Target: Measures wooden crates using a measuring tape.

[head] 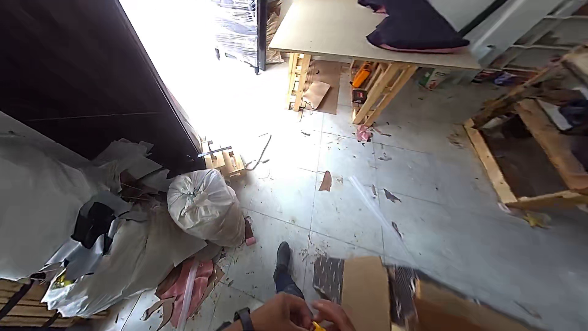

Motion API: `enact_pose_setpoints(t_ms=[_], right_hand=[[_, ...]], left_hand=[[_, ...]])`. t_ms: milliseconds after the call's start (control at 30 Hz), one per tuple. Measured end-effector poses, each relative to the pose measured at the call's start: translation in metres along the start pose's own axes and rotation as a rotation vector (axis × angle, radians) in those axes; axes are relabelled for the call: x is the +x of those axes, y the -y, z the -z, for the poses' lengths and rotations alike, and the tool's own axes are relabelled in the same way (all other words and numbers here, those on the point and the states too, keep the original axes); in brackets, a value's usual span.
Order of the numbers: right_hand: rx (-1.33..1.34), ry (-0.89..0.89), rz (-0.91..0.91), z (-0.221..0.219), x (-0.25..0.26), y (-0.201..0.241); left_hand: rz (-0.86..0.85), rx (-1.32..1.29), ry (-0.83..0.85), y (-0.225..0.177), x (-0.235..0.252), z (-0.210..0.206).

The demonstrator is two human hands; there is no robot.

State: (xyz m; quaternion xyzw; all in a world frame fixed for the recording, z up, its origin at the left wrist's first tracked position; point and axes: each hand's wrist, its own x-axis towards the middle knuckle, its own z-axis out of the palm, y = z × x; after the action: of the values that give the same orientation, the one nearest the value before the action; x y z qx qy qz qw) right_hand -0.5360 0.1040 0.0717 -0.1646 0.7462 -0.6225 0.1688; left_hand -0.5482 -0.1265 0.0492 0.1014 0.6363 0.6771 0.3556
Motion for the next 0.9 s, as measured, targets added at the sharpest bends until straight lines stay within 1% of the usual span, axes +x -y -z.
enact_pose_setpoints(t_ms=[67, 133, 167, 233, 300, 367, 400, 467, 533, 600, 633, 733, 833, 900], right_hand=[[-0.064, 0.139, -0.003, 0.028, 0.092, 0.016], [-0.165, 0.261, 0.021, 0.053, 0.189, 0.036], [-0.213, 0.328, 0.021, 0.064, 0.234, 0.042], [-0.301, 0.465, -0.016, 0.083, 0.321, 0.044], [-0.377, 0.592, -0.082, 0.1, 0.409, 0.035], [-0.466, 0.681, -0.133, 0.113, 0.497, 0.019], [-0.515, 0.712, -0.145, 0.119, 0.54, 0.009], [-0.598, 0.74, -0.19, 0.125, 0.618, -0.008], [-0.686, 0.741, -0.222, 0.121, 0.687, -0.014], [-0.748, 0.748, -0.194, 0.103, 0.759, -0.013], [-0.755, 0.757, -0.193, 0.093, 0.791, -0.012], [-0.765, 0.842, -0.283, 0.076, 0.888, -0.006], [-0.77, 0.921, -0.387, 0.052, 0.985, -0.023], [-0.786, 0.916, -0.416, 0.036, 1.06, -0.046]], left_hand=[[-0.05, -0.071, -0.095, -0.038, 0.034, 0.059], [-0.144, -0.157, -0.255, -0.084, 0.06, 0.124], [-0.192, -0.218, -0.385, -0.104, 0.067, 0.153], [-0.264, -0.352, -0.7, -0.134, 0.073, 0.212], [-0.334, -0.466, -0.989, -0.148, 0.074, 0.277], [-0.38, -0.556, -1.189, -0.144, 0.075, 0.34], [-0.378, -0.575, -1.247, -0.137, 0.08, 0.369], [-0.37, -0.58, -1.279, -0.121, 0.1, 0.424], [-0.397, -0.628, -1.274, -0.104, 0.133, 0.479], [-0.409, -0.719, -1.325, -0.094, 0.167, 0.552], [-0.378, -0.759, -1.357, -0.09, 0.183, 0.592], [-0.336, -0.943, -1.448, -0.075, 0.246, 0.712], [-0.396, -1.129, -1.543, -0.052, 0.299, 0.823], [-0.421, -1.224, -1.602, -0.036, 0.332, 0.892]])
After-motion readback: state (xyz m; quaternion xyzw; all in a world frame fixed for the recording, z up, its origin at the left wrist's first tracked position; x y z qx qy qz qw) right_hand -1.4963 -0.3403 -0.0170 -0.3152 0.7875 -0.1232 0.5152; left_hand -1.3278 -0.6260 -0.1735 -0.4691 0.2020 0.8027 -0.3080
